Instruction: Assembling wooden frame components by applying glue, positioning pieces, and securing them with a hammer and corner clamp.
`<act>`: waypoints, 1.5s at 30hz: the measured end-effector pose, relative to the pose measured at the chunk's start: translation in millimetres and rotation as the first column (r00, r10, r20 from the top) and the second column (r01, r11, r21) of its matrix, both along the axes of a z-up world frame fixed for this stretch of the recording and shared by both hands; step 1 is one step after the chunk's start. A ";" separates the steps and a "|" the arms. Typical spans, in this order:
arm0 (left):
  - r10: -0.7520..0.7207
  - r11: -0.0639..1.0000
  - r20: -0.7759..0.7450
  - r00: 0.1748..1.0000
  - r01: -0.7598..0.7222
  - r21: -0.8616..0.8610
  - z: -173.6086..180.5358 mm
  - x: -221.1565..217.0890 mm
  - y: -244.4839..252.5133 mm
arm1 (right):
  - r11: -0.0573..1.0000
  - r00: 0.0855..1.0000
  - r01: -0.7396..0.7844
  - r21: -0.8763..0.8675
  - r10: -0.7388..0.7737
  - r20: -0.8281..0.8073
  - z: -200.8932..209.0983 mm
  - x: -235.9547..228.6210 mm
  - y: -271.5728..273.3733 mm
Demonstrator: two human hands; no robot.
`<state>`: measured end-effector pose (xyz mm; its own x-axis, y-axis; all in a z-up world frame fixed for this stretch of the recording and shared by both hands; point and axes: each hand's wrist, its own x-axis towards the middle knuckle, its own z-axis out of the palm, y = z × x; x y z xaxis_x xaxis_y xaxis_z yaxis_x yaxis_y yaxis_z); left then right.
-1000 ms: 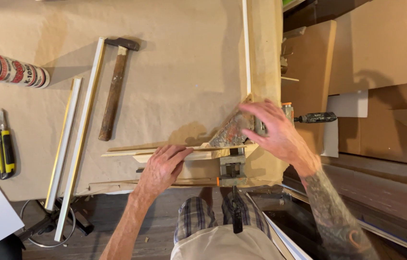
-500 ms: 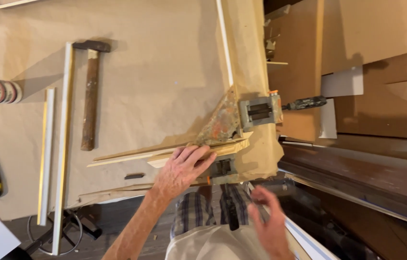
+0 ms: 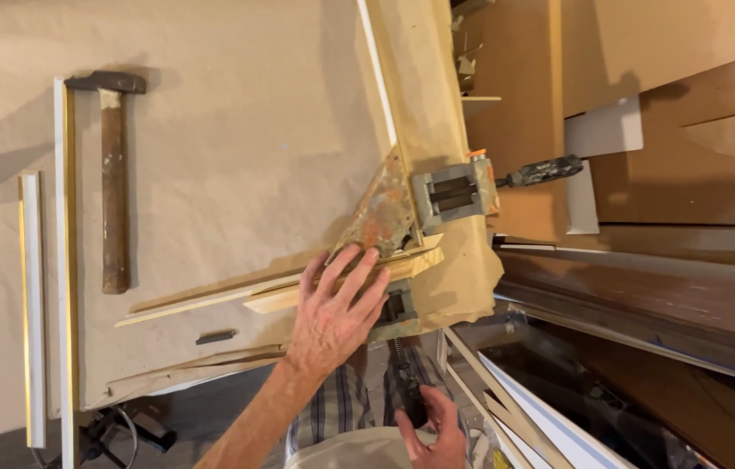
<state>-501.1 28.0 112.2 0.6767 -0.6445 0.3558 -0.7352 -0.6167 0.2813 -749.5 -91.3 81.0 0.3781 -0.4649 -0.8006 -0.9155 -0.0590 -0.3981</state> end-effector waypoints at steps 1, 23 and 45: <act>0.014 1.000 0.010 1.000 -0.014 -0.028 -0.1 0.8 -1.0 | 1.000 1.000 0.006 -0.022 -0.005 0.025 -4.4 -3.4 2.4; 0.077 0.995 0.035 0.996 -0.075 -0.061 -5.7 -0.4 -3.1 | 0.878 0.855 0.403 0.257 -0.462 0.236 -36.3 -15.3 11.2; 0.075 0.997 0.027 0.997 -0.074 -0.034 -9.5 -2.7 -2.6 | 0.621 0.790 0.571 0.538 -0.593 -0.154 4.2 28.9 -3.5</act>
